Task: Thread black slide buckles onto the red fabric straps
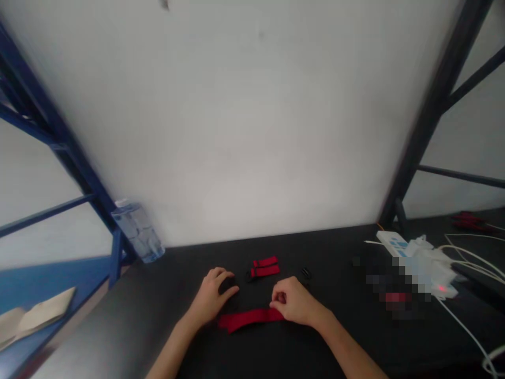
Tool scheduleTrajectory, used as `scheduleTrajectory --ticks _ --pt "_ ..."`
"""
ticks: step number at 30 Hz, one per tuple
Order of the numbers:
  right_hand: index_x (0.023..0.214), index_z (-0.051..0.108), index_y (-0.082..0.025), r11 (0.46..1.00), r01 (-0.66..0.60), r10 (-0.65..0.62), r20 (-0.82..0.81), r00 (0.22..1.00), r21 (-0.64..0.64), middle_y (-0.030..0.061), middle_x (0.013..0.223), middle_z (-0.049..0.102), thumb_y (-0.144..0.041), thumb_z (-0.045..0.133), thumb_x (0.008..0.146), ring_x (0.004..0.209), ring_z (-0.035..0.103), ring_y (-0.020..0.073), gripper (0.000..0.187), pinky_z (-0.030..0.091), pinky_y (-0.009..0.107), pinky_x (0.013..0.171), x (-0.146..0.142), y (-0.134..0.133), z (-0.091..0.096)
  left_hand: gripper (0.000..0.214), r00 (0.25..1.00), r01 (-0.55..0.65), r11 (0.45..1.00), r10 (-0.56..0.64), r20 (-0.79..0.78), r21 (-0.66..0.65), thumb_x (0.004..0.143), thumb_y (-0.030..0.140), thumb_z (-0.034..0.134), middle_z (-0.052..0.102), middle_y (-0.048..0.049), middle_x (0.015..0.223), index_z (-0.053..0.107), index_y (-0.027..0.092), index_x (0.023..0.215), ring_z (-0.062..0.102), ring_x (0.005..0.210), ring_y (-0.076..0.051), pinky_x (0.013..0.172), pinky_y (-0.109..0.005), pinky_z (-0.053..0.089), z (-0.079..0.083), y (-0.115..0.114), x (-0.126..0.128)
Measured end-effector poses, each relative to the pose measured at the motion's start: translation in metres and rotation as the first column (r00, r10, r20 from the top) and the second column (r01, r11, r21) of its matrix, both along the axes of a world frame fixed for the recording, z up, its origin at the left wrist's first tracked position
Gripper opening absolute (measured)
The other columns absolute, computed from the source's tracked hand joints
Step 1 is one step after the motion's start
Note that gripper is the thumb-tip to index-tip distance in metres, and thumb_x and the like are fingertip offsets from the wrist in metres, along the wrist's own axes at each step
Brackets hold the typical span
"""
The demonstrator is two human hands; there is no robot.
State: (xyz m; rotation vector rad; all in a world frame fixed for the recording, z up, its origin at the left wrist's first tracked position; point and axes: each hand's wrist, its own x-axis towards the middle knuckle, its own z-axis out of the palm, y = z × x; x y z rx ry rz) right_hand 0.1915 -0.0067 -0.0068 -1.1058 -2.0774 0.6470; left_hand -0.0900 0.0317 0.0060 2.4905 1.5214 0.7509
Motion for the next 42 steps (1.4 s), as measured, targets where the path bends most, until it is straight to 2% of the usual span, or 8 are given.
scheduleTrajectory --ticks 4,6,11,15,20,27,34,42 --pt "0.068 0.068 -0.019 0.997 0.053 -0.053 0.004 0.999 0.056 0.0012 0.066 0.064 -0.020 0.067 0.077 0.059 0.056 0.0138 0.010 0.037 0.023 0.053 0.001 0.001 0.003 0.028 0.995 0.003 1.000 -0.003 0.099 0.004 0.088 0.042 0.057 0.061 -0.0092 0.106 0.070 0.023 0.104 0.056 0.104 -0.026 0.094 -0.043 0.046 0.019 -0.021 0.016" --pt "0.069 0.067 -0.018 0.993 0.081 -0.081 0.004 0.997 0.084 0.0009 0.066 0.063 -0.021 0.065 0.080 0.061 0.056 0.0142 0.012 0.038 0.024 0.056 0.002 0.003 0.005 0.028 0.989 0.094 0.993 -0.084 0.122 -0.073 0.086 0.042 0.060 0.062 -0.0084 0.108 0.069 0.025 0.106 0.057 0.102 -0.025 0.092 -0.040 0.048 0.028 -0.039 0.027" --pt "0.072 0.066 -0.018 0.978 0.188 -0.183 -0.061 0.981 0.092 0.0010 0.069 0.062 -0.021 0.059 0.085 0.064 0.057 0.0143 0.015 0.041 0.025 0.061 -0.005 0.008 0.005 0.039 0.979 0.200 0.966 -0.190 0.072 -0.162 0.076 0.038 0.074 0.064 -0.0082 0.110 0.068 0.027 0.112 0.058 0.102 -0.027 0.093 -0.040 0.047 0.025 -0.070 0.042" --pt "0.088 0.067 -0.020 0.984 0.158 -0.156 -0.038 0.987 0.077 0.0022 0.087 0.065 -0.017 0.061 0.083 0.069 0.059 0.0142 0.008 0.046 0.025 0.066 -0.019 0.014 0.009 0.033 0.980 0.192 0.962 -0.176 0.094 -0.195 0.078 0.032 0.072 0.064 -0.0069 0.112 0.069 0.028 0.111 0.057 0.105 -0.026 0.095 -0.040 0.046 0.018 -0.069 0.041" --pt "0.122 0.059 -0.024 0.983 0.007 -0.032 0.133 0.991 0.181 0.0055 0.121 0.059 -0.015 0.063 0.080 0.104 0.060 0.0212 0.042 0.048 0.031 0.090 -0.039 0.031 0.023 0.038 0.967 0.229 0.951 -0.198 0.160 -0.208 0.071 0.037 0.079 0.066 -0.0089 0.110 0.072 0.026 0.107 0.056 0.105 -0.029 0.096 -0.043 0.044 0.021 -0.065 0.040" --pt "0.106 0.068 -0.022 0.984 -0.060 0.029 0.186 0.982 0.166 0.0053 0.112 0.065 -0.007 0.059 0.079 0.108 0.056 0.0217 0.033 0.047 0.032 0.094 -0.046 0.036 0.017 0.031 0.967 0.211 0.949 -0.168 0.190 -0.234 0.071 0.031 0.078 0.068 -0.0075 0.100 0.073 0.026 0.102 0.057 0.098 -0.027 0.089 -0.041 0.046 0.023 -0.066 0.035" --pt "0.118 0.064 -0.025 0.996 -0.019 0.017 0.025 1.000 0.081 0.0055 0.115 0.065 -0.013 0.077 0.068 0.107 0.058 0.0235 0.053 0.046 0.035 0.096 -0.020 0.029 0.008 0.024 0.966 0.222 0.949 -0.182 0.186 -0.223 0.071 0.030 0.080 0.068 -0.0060 0.101 0.074 0.026 0.094 0.056 0.100 -0.025 0.090 -0.038 0.044 0.026 -0.059 0.036" --pt "0.098 0.070 -0.023 0.994 0.084 -0.082 -0.040 0.996 0.074 0.0041 0.096 0.068 -0.012 0.077 0.066 0.087 0.061 0.0202 0.034 0.049 0.032 0.079 -0.007 0.038 0.002 0.034 0.978 0.186 0.961 -0.162 0.132 -0.202 0.070 0.036 0.080 0.065 -0.0070 0.106 0.073 0.028 0.102 0.056 0.100 -0.025 0.089 -0.037 0.046 0.036 -0.059 0.041"
